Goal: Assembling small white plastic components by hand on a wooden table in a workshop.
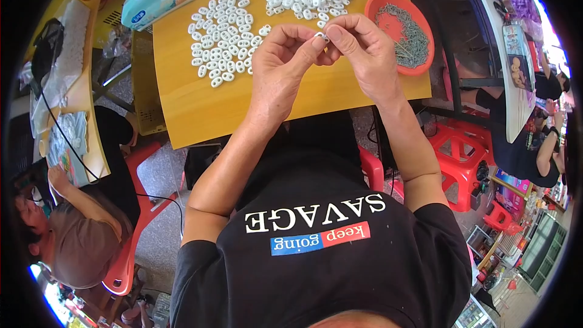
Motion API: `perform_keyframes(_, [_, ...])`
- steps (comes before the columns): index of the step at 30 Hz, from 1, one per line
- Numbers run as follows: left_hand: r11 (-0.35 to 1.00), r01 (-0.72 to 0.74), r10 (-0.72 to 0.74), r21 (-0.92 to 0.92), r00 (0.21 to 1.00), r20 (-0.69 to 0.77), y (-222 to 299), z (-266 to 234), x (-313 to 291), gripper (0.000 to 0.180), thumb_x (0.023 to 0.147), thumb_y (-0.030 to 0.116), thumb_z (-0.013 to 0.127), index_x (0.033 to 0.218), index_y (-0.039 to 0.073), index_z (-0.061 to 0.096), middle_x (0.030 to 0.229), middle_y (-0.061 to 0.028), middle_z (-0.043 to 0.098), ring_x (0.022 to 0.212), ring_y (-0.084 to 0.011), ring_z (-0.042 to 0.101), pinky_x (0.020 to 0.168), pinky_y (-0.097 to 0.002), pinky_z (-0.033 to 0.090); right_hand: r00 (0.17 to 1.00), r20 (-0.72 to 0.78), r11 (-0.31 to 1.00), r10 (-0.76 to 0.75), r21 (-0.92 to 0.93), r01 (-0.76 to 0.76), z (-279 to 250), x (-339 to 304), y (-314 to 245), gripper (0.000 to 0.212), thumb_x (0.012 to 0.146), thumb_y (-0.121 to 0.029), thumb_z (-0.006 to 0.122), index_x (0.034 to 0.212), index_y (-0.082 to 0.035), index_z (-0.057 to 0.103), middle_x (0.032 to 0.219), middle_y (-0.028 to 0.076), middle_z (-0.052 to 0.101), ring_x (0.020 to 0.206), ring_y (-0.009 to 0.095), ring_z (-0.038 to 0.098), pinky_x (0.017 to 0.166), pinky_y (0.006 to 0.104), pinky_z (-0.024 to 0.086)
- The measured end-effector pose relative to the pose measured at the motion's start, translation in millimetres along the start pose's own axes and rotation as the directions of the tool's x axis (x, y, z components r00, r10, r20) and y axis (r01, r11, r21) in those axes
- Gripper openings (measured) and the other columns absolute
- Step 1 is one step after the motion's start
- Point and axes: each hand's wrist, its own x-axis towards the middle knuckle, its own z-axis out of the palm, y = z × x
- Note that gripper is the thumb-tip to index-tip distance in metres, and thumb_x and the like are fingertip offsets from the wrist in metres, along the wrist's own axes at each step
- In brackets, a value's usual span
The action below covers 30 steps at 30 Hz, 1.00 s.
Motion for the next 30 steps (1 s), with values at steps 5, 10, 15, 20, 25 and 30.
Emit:
perform_keyframes(5, [1.000, -0.007, 0.007, -0.019, 1.000, -0.015, 0.2, -0.3, -0.4, 0.014, 0.091, 0.007, 0.066, 0.097, -0.003, 0.057, 0.087, -0.0085, 0.065, 0.076, -0.0138, 0.064, 0.073, -0.0261, 0.053, 0.999, -0.036, 1.000, -0.011, 0.007, 0.011, 4.9, -1.5, -0.2, 0.015, 0.094, -0.011, 0.063, 0.097, 0.003, 0.061, 0.078, 0.002, 0.063, 0.069, 0.007, 0.058, 0.064, 0.0207, 0.049])
perform_keyframes(10, [0.998, -0.038, 0.039, 0.043, 0.999, -0.037, 0.4, 0.3, -1.2, 0.015, 0.091, 0.008, 0.066, 0.098, -0.003, 0.058, 0.086, -0.0086, 0.065, 0.076, -0.0136, 0.063, 0.073, -0.0260, 0.053, 0.997, -0.051, 0.998, -0.061, -0.033, 0.059, 9.3, -2.1, 4.0, 0.014, 0.094, -0.011, 0.062, 0.097, 0.003, 0.061, 0.079, 0.003, 0.064, 0.070, 0.007, 0.059, 0.065, 0.0210, 0.049])
perform_keyframes(15, [0.996, -0.060, 0.063, 0.065, 0.997, -0.050, -4.6, -3.6, 5.4, 0.017, 0.091, 0.009, 0.067, 0.098, -0.003, 0.059, 0.086, -0.0081, 0.065, 0.076, -0.0134, 0.063, 0.073, -0.0262, 0.053, 0.991, -0.115, 0.996, -0.064, 0.050, 0.070, 12.1, -0.7, 18.9, 0.014, 0.094, -0.011, 0.062, 0.096, 0.003, 0.062, 0.079, 0.003, 0.064, 0.071, 0.007, 0.059, 0.066, 0.0212, 0.050])
perform_keyframes(20, [0.992, 0.031, -0.030, 0.122, 1.000, -0.007, -2.4, -13.1, 11.2, 0.018, 0.090, 0.010, 0.068, 0.098, -0.003, 0.059, 0.085, -0.0065, 0.065, 0.074, -0.0124, 0.062, 0.071, -0.0254, 0.051, 0.998, -0.020, 0.990, -0.055, -0.133, 0.052, -1.0, 4.9, 11.1, 0.012, 0.094, -0.011, 0.063, 0.097, 0.001, 0.064, 0.079, 0.002, 0.064, 0.070, 0.006, 0.059, 0.063, 0.0212, 0.049])
perform_keyframes(25, [0.992, 0.050, -0.052, 0.117, 0.999, 0.012, 3.2, -14.2, 10.0, 0.015, 0.089, 0.008, 0.068, 0.098, -0.001, 0.060, 0.085, -0.0070, 0.065, 0.074, -0.0146, 0.062, 0.072, -0.0264, 0.049, 0.944, 0.133, 0.809, -0.302, -0.488, 0.327, -15.5, 15.6, -5.2, 0.010, 0.090, -0.010, 0.066, 0.095, -0.001, 0.064, 0.081, 0.006, 0.064, 0.068, 0.013, 0.061, 0.059, 0.0244, 0.048])
perform_keyframes(30, [0.987, 0.037, -0.040, 0.154, 0.999, 0.020, 5.7, -13.9, 5.4, 0.015, 0.090, 0.010, 0.068, 0.097, -0.001, 0.060, 0.082, -0.0042, 0.064, 0.073, -0.0107, 0.062, 0.069, -0.0247, 0.050, 0.783, 0.381, 0.496, -0.491, -0.617, 0.611, -23.1, 21.5, -8.2, 0.011, 0.086, -0.010, 0.069, 0.090, -0.001, 0.062, 0.083, 0.009, 0.061, 0.068, 0.024, 0.062, 0.057, 0.0310, 0.049])
